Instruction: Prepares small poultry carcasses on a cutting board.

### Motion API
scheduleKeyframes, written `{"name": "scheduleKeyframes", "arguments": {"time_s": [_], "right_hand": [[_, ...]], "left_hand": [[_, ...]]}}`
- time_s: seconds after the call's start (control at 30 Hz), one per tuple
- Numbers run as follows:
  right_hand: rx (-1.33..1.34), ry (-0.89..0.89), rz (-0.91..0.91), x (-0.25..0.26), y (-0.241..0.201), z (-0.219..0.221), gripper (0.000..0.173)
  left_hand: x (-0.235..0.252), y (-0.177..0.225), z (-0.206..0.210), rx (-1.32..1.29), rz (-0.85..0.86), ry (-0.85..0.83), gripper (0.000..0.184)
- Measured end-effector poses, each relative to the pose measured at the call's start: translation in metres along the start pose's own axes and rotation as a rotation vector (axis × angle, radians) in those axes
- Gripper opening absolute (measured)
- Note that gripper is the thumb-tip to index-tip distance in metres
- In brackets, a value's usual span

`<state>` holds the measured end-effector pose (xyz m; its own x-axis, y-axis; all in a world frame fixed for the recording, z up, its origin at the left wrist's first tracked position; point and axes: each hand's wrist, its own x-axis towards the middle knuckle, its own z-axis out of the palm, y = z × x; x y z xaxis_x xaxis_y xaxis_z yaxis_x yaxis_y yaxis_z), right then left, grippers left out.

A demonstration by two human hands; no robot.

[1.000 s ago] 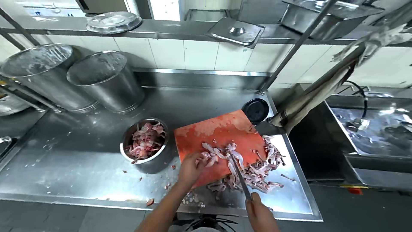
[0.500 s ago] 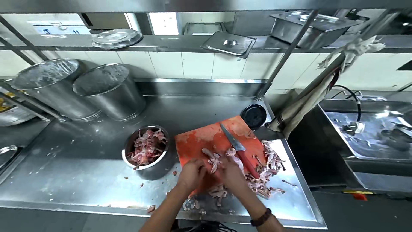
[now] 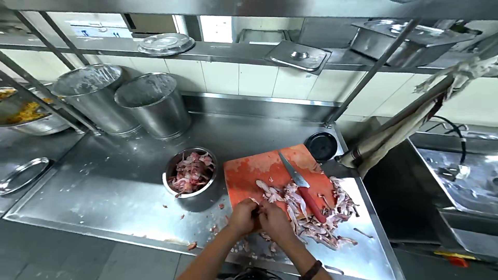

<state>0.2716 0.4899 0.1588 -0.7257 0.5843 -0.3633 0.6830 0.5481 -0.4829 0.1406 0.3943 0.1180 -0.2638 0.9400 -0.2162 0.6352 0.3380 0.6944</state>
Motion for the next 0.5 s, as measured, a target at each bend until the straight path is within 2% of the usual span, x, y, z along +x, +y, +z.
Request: {"name": "scheduleKeyframes", "arguments": {"time_s": [0.07,0.2,0.27,0.37,0.5], "right_hand": [[-0.012,-0.028,0.008,-0.003,0.000,-0.003,0.039],[-0.119,-0.027,0.077,-0.012,0.001,-0.003,0.033],[-0.184,-0.040,0.169,-0.019,-0.002,-0.006,0.032],[-0.240,-0.131,0.256,-0.025,0.001,-0.007,0.030],[-0.203,-0.201,0.248,-0.023,0.012,-0.002,0.041]], "left_hand": [[0.000,0.000,0.007,0.051,-0.012,-0.015,0.027],[-0.001,0.009,0.012,0.116,-0.055,-0.027,0.026],[-0.002,0.011,0.014,0.123,-0.007,0.003,0.027],[-0.001,0.011,0.025,0.172,0.153,0.101,0.025],[0.004,0.022,0.028,0.330,0.222,-0.033,0.031]]}}
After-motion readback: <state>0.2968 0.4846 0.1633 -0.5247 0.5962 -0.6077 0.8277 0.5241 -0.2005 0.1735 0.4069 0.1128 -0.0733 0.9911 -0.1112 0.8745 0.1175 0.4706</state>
